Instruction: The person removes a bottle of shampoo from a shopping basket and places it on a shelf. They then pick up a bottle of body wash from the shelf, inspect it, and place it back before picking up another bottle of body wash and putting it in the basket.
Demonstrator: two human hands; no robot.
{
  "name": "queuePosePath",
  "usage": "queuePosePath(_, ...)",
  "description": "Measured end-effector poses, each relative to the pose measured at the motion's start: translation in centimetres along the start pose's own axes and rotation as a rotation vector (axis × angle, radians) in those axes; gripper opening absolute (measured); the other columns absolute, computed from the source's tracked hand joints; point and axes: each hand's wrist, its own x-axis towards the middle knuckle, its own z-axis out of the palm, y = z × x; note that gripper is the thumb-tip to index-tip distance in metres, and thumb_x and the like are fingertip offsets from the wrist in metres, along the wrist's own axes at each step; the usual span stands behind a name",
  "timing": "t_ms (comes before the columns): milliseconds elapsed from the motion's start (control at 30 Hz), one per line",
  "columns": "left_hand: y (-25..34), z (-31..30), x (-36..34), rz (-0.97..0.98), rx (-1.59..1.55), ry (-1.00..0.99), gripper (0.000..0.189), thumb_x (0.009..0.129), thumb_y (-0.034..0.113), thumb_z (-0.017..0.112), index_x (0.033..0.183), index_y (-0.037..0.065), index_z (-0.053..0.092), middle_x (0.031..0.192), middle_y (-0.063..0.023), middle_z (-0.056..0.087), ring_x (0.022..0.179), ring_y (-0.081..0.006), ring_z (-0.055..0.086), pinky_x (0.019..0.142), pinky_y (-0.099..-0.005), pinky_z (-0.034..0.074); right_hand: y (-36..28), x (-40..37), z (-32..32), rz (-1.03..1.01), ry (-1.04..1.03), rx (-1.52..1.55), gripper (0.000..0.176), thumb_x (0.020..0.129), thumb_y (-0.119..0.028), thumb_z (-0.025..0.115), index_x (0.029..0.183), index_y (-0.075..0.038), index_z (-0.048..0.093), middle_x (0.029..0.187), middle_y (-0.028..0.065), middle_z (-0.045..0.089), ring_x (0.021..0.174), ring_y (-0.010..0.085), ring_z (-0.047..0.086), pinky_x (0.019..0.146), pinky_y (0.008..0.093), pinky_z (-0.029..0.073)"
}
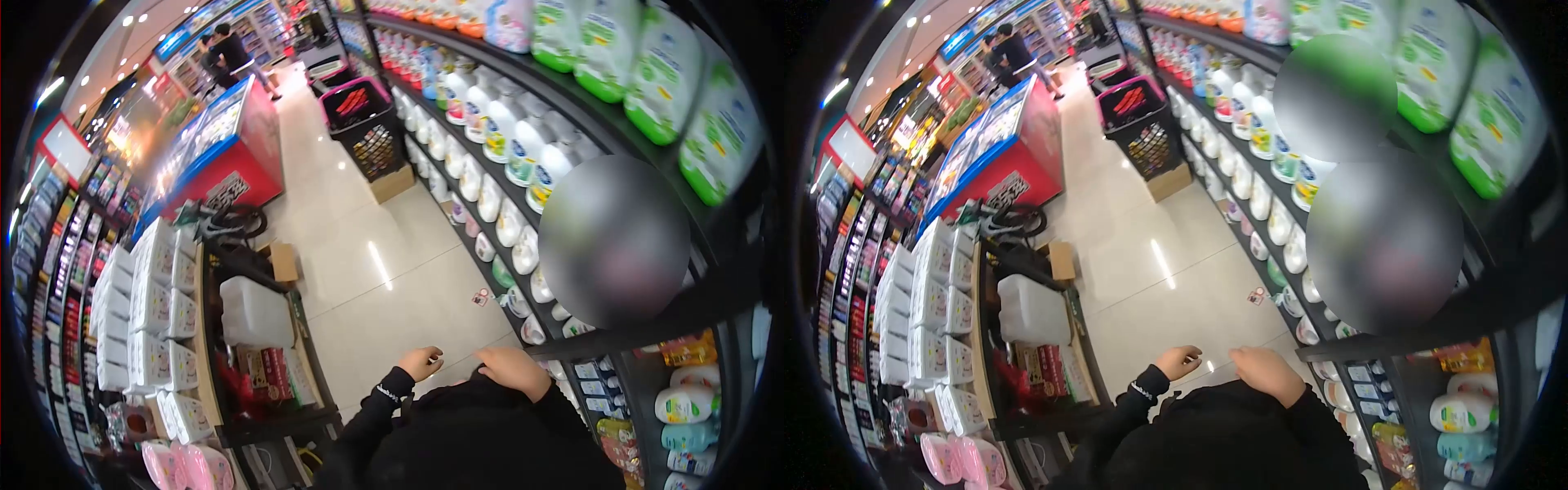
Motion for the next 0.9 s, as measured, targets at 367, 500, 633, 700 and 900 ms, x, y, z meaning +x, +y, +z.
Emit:
queuePosePath(367, -5.0, -5.2, 3.3, -0.274, -0.426, 0.297, 0.031, 0.082, 0.019, 0.056, 0.105, -0.001, 0.054, 0.091, -0.0117, 0.061, 0.075, -0.0158, 0.061, 0.068, -0.0266, 0.049, 6.1, 14.1, -1.5, -0.033, -0.315, -0.039, 0.027, 0.075, -0.020, 0.059, 0.094, -0.002, 0.051, 0.088, 0.0155, 0.058, 0.083, 0.0325, 0.056, 0.071, 0.0402, 0.044)
queuePosePath(500, -6.6, -10.2, 8.0, -0.306, -0.398, 0.248, 0.033, 0.082, 0.023, 0.056, 0.106, 0.000, 0.054, 0.093, -0.0122, 0.061, 0.077, -0.0182, 0.061, 0.070, -0.0286, 0.049, 8.8, 20.4, -4.0, 0.028, -0.333, -0.067, 0.024, 0.074, -0.020, 0.059, 0.088, -0.001, 0.052, 0.085, 0.0159, 0.059, 0.082, 0.0326, 0.056, 0.070, 0.0408, 0.045)
queuePosePath(633, -7.7, -16.0, 13.0, -0.257, -0.311, 0.139, 0.038, 0.081, 0.026, 0.055, 0.109, 0.000, 0.052, 0.099, -0.0163, 0.059, 0.085, -0.0254, 0.059, 0.073, -0.0323, 0.048, 9.3, 26.5, -7.6, 0.102, -0.239, -0.072, 0.024, 0.073, -0.020, 0.060, 0.085, -0.001, 0.052, 0.080, 0.0159, 0.058, 0.080, 0.0327, 0.056, 0.068, 0.0412, 0.045)
queuePosePath(700, -7.6, -19.2, 14.7, -0.220, -0.267, 0.143, 0.040, 0.081, 0.026, 0.053, 0.111, -0.001, 0.050, 0.101, -0.0185, 0.058, 0.086, -0.0284, 0.059, 0.074, -0.0342, 0.047, 9.6, 28.9, -8.4, 0.084, -0.224, -0.076, 0.025, 0.073, -0.021, 0.060, 0.085, -0.001, 0.052, 0.080, 0.0159, 0.058, 0.081, 0.0327, 0.056, 0.068, 0.0412, 0.045)
queuePosePath(900, -10.4, -26.6, 16.5, -0.237, -0.358, 0.240, 0.040, 0.081, 0.023, 0.056, 0.113, -0.001, 0.049, 0.102, -0.0162, 0.058, 0.088, -0.0236, 0.058, 0.078, -0.0320, 0.046, 11.1, 36.8, -8.4, -0.035, -0.261, -0.042, 0.025, 0.074, -0.018, 0.060, 0.090, -0.001, 0.051, 0.085, 0.0151, 0.057, 0.083, 0.0324, 0.055, 0.069, 0.0409, 0.044)
